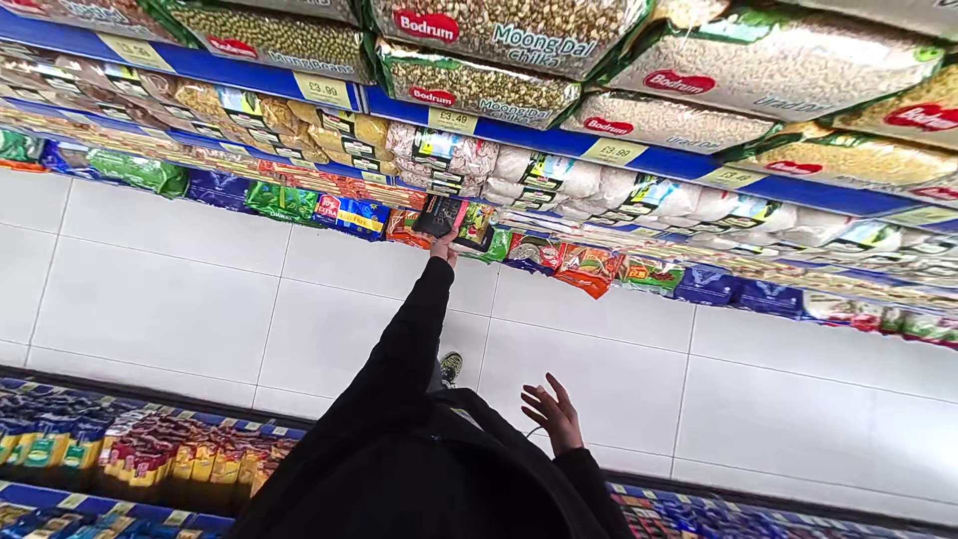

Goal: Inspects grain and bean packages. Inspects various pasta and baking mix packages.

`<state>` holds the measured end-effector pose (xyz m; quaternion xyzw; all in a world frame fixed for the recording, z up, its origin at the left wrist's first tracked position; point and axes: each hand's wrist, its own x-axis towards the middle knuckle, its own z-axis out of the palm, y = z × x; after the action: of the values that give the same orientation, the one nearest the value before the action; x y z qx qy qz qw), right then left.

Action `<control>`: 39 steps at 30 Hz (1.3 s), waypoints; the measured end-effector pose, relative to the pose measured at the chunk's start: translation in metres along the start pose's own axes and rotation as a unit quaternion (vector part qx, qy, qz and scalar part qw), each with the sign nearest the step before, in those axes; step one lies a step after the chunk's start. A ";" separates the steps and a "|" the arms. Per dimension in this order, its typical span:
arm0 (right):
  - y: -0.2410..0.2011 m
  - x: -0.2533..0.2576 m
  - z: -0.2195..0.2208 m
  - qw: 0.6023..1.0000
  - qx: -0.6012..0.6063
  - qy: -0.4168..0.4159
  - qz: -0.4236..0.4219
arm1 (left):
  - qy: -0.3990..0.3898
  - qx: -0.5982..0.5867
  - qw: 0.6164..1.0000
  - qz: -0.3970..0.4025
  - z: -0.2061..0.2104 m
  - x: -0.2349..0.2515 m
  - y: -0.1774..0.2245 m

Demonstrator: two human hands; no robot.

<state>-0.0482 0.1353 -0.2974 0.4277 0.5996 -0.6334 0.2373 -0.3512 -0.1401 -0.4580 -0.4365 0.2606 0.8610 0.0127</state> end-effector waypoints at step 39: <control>0.053 -0.002 0.024 0.998 -0.013 0.004 0.054 | 0.035 0.113 0.993 0.026 0.089 0.008 0.011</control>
<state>-0.0097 0.1024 -0.3271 0.4587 0.5850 -0.6100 0.2743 -0.4254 -0.1107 -0.4164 -0.4552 0.3682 0.8101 0.0302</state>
